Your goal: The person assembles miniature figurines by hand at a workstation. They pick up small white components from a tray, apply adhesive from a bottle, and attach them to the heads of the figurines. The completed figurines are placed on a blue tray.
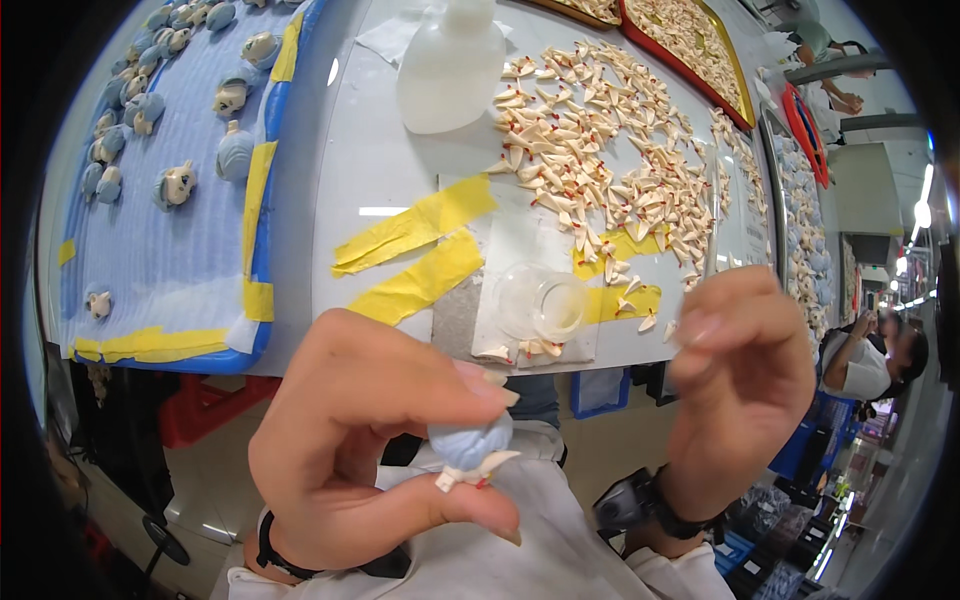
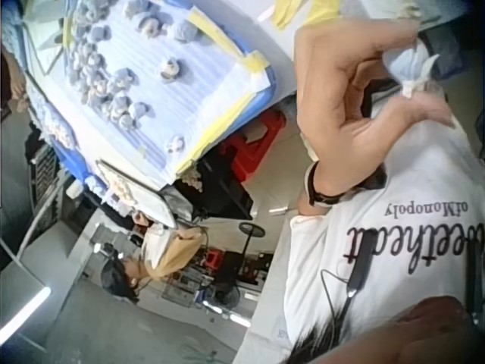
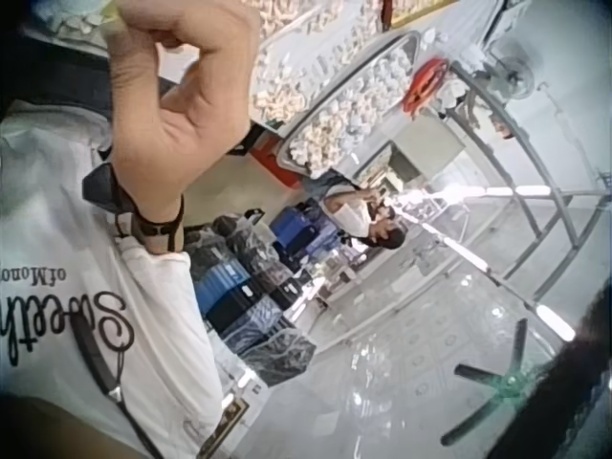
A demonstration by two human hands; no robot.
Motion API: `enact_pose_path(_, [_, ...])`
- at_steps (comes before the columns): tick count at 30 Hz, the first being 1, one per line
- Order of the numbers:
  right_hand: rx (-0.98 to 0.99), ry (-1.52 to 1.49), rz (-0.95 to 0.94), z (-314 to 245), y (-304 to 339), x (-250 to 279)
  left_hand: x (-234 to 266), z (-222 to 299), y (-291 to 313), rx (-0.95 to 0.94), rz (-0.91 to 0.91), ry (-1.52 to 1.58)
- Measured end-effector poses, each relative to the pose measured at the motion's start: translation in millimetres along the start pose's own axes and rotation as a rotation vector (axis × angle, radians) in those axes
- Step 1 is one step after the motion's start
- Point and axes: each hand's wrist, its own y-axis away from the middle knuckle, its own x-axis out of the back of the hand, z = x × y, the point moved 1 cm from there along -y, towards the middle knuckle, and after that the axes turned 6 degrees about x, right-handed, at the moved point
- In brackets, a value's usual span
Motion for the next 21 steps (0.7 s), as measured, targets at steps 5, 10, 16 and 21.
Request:
enact_pose_path(5, [-0.139,0.464,0.107,15,1,38,-10,3,-1,0.203,0.145,0.334])
enact_pose_path(10, [-0.218,0.828,-0.01,32,8,68,-4,-1,-5,0.12,0.043,0.169])
enact_pose_path(16, [-0.145,0.69,0.027,33,6,63,-6,-3,-5,0.09,0.035,0.146])
enact_pose_path(21, [-0.027,0.601,-0.139,25,-17,41,-14,5,-2,0.202,0.106,0.23])
